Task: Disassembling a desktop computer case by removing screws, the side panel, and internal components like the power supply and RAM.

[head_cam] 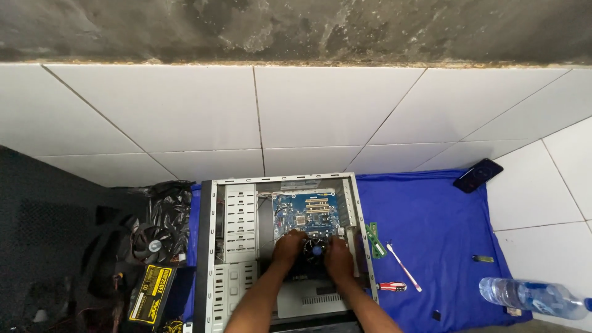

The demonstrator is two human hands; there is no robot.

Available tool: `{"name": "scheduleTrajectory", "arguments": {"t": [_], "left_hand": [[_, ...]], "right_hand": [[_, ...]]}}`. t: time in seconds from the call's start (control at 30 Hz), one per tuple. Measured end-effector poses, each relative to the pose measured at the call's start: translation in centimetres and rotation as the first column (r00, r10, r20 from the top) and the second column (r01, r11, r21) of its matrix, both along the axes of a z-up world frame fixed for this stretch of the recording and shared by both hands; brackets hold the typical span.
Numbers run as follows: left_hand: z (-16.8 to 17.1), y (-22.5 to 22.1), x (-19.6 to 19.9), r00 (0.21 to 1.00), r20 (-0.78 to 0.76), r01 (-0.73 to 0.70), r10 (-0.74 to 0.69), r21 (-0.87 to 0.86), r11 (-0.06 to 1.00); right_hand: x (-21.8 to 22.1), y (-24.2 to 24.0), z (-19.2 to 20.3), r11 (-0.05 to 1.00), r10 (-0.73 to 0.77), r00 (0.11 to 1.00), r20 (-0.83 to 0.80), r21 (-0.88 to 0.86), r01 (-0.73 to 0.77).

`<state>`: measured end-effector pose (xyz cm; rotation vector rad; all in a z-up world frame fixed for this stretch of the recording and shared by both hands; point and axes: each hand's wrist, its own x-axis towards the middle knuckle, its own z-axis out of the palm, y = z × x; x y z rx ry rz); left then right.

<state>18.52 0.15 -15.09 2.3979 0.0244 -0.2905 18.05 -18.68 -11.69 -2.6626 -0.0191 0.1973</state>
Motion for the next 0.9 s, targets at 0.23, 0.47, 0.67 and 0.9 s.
{"name": "scheduleTrajectory", "arguments": {"t": [0.23, 0.47, 0.67, 0.9], "left_hand": [[-1.3, 0.3, 0.8, 0.964, 0.078, 0.225, -0.254, 0.272, 0.936], [0.8, 0.8, 0.5, 0.940, 0.057, 0.310, -0.337, 0.273, 0.911], [-1.4, 0.5, 0.8, 0.932, 0.050, 0.321, -0.360, 0.349, 0.880], [4.7, -1.5, -0.7, 0.984, -0.167, -0.060, 0.069, 0.057, 0.997]], "right_hand": [[5.9, -0.1, -2.5, 0.996, -0.094, 0.959, -0.266, -0.027, 0.090], [7.7, -0.4, -6.3, 0.983, -0.178, 0.923, -0.342, -0.017, 0.184], [7.2, 0.2, -1.7, 0.988, -0.141, 0.901, -0.409, -0.003, 0.154], [6.1, 0.5, 0.5, 0.994, -0.084, 0.899, -0.429, 0.033, 0.109]]}}
